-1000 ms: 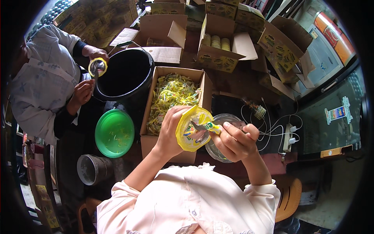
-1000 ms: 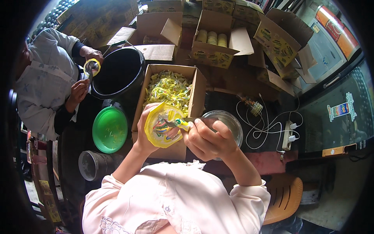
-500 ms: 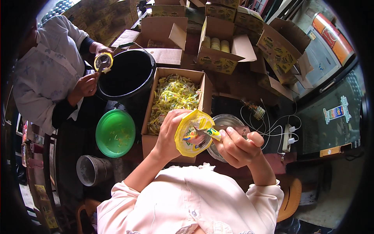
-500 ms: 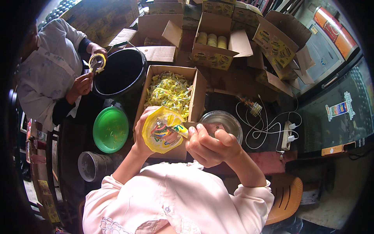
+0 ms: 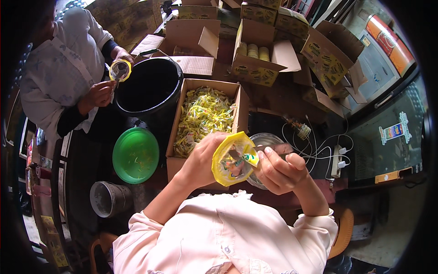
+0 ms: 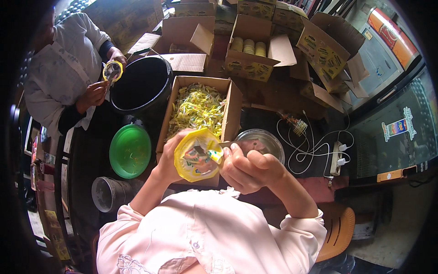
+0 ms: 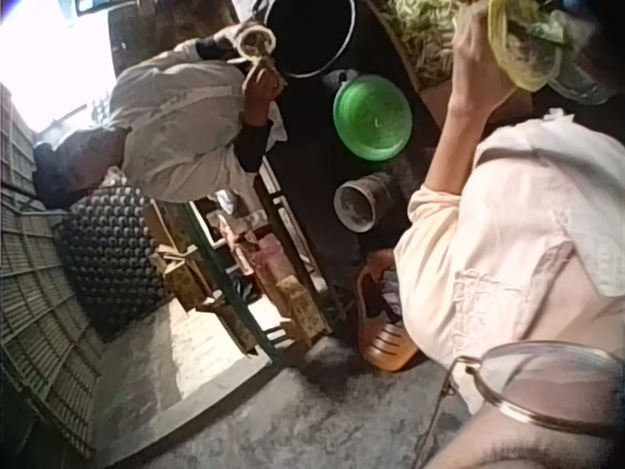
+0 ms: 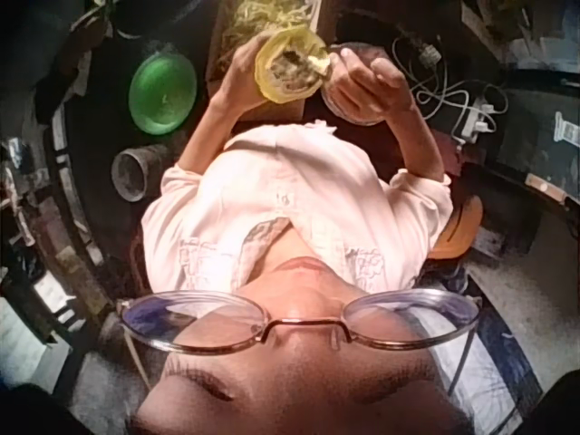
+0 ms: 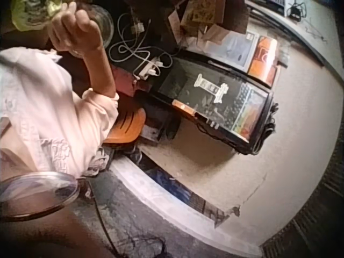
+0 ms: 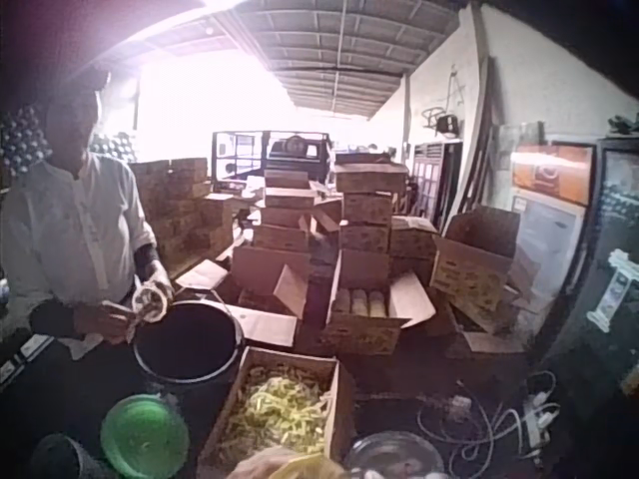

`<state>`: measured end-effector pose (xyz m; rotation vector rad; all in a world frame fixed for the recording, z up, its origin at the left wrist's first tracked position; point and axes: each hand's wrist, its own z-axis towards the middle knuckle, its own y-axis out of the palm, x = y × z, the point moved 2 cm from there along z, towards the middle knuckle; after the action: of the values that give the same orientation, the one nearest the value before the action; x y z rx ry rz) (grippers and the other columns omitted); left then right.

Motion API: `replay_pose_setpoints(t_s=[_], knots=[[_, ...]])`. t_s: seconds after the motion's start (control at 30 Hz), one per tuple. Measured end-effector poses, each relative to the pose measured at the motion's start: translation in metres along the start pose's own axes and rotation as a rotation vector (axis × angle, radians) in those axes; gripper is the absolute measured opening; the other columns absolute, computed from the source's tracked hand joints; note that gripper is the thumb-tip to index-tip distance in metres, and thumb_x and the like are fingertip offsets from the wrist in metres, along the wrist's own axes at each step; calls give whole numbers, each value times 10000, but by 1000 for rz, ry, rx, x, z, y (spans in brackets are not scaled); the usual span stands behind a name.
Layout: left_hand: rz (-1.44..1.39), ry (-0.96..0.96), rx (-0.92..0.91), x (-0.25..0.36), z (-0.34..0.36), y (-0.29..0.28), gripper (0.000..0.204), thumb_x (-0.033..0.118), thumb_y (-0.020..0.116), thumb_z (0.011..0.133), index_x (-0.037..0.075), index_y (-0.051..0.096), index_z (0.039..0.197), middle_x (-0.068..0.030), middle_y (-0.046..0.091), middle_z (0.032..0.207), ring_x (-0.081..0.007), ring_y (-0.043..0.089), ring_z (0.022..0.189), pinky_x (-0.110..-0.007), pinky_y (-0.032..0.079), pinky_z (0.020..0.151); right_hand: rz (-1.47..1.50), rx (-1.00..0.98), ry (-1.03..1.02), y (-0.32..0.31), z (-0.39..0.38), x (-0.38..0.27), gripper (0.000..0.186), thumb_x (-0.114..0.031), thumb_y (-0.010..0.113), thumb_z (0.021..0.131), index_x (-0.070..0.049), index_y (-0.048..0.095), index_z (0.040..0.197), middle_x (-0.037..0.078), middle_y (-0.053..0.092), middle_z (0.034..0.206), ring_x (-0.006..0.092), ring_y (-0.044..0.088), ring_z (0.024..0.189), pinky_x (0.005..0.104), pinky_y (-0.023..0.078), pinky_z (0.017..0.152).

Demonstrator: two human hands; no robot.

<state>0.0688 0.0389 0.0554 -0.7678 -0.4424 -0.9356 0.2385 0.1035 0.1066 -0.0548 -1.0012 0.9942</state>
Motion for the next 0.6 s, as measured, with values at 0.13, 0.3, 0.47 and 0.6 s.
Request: replay_pose_setpoints(t_s=[0.13, 0.3, 0.47, 0.6], knots=[[-10, 22, -130, 2, 2, 1, 630, 132, 753, 550, -9, 445, 1081, -136, 523, 1017, -292, 550, 900, -345, 451, 783, 20, -20, -31, -2, -2, 3, 154, -158, 598, 703, -172, 522, 569, -74, 585, 681, 34, 592, 675, 269, 244, 642], [-18, 21, -316, -4, 2, -4, 709, 191, 769, 546, -17, 423, 1128, -151, 515, 1047, -292, 551, 927, -345, 449, 793, 20, -15, -100, -3, 1, 5, 183, -161, 571, 717, -167, 490, 553, -70, 592, 674, 33, 595, 677, 270, 240, 631], [-87, -33, -458, -2, 9, -5, 696, 210, 779, 535, -15, 458, 1110, -164, 532, 1030, -296, 561, 902, -344, 444, 792, 70, 45, -94, -1, -2, 4, 69, -74, 571, 664, -98, 537, 610, -47, 507, 616, 56, 538, 657, 228, 264, 604], [-150, -31, -472, 5, 19, -11, 668, 205, 784, 523, -12, 484, 1079, -164, 547, 1010, -295, 561, 883, -335, 448, 772, 63, 74, -119, 2, -1, 3, 71, -67, 583, 657, -88, 536, 608, -41, 503, 609, 59, 537, 656, 223, 273, 607]])
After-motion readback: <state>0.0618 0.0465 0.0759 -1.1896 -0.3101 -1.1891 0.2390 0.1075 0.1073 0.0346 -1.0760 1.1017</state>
